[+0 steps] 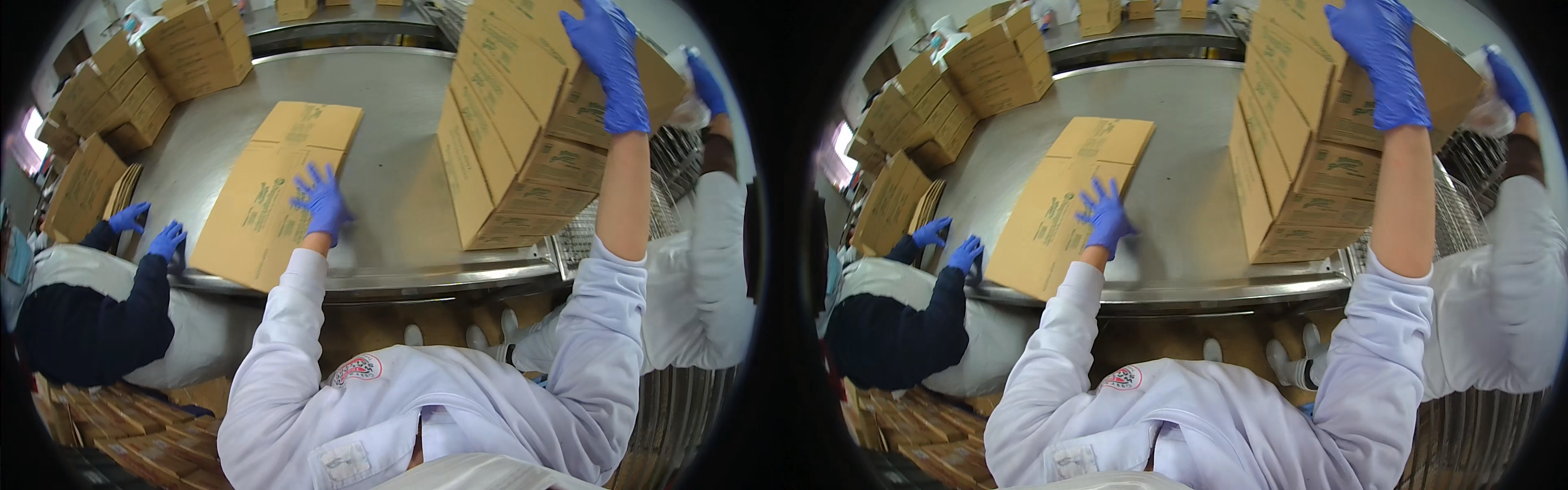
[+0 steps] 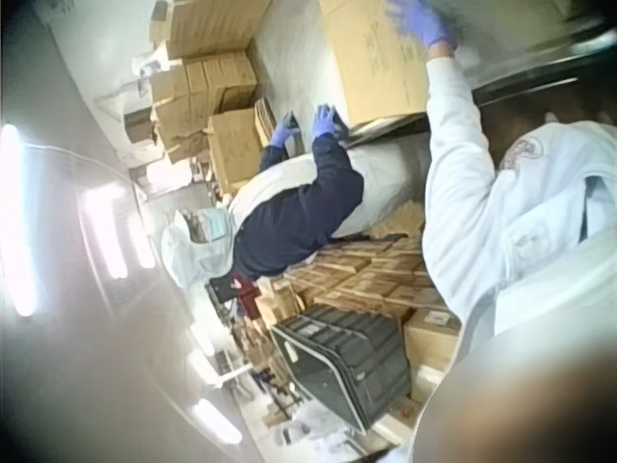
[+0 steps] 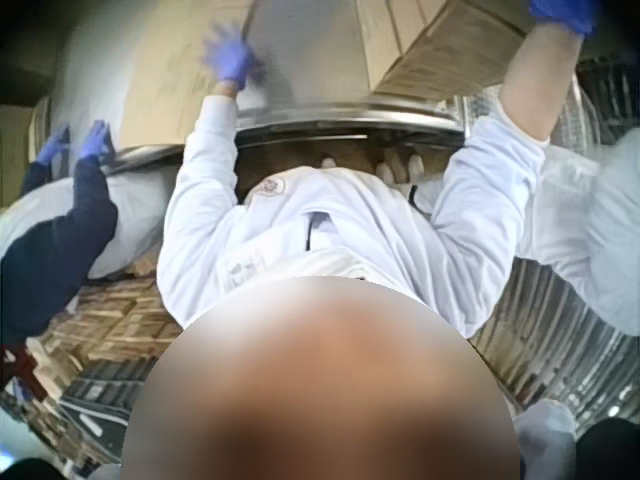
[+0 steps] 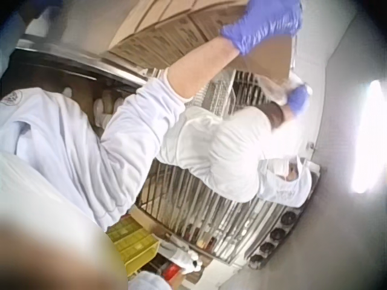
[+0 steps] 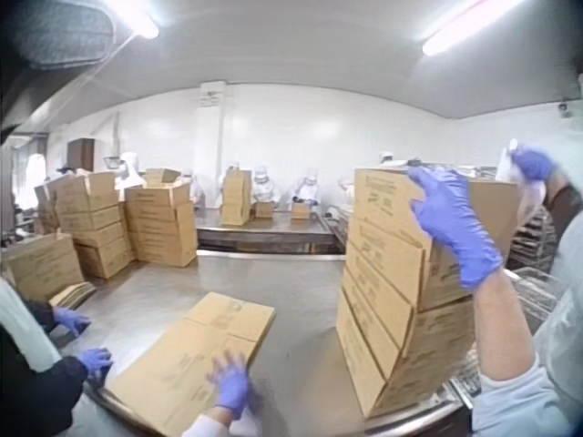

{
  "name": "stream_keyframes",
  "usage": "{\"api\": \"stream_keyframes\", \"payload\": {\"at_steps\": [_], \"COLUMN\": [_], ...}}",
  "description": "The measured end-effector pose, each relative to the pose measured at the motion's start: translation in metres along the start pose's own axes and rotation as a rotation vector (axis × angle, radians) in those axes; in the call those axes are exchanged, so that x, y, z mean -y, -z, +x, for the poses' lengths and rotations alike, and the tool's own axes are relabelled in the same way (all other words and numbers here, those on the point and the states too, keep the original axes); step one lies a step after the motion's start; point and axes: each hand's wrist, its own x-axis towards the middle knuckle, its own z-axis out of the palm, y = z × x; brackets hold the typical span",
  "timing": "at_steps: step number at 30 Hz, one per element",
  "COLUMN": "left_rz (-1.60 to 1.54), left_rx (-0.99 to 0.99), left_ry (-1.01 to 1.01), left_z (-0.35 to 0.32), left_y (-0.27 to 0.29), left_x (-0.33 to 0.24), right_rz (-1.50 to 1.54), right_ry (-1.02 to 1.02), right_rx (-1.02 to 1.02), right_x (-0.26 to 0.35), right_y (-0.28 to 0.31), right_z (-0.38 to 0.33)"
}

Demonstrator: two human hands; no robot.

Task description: The person repeatedly folds flat cardboard boxes into shape on a stainless steel table. They then place the assembled boxes into a stack. Other workers in white coats and blue gloves are visible in the background performing similar tasks.

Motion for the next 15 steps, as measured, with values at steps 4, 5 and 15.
{"api": "stream_keyframes", "payload": {"at_steps": [4, 5, 15], "left_rz": [0.198, 0.212, 0.38], "left_rx": [0.2, 0.128, -0.287], "left_ry": [0.183, 0.231, -0.03], "left_z": [0.02, 0.02, -0.03], "left_y": [-0.013, -0.026, 0.085], "left_x": [0.084, 0.102, 0.182], "right_rz": [0.011, -0.011, -0.113], "right_ry": [-0.097, -0.063, -0.042], "right_rx": [0.076, 0.031, -0.149], "right_x": [0.014, 0.017, 0.012], "right_y": [-0.002, -0.003, -0.018], "right_z": [0.003, -0.002, 0.001]}}
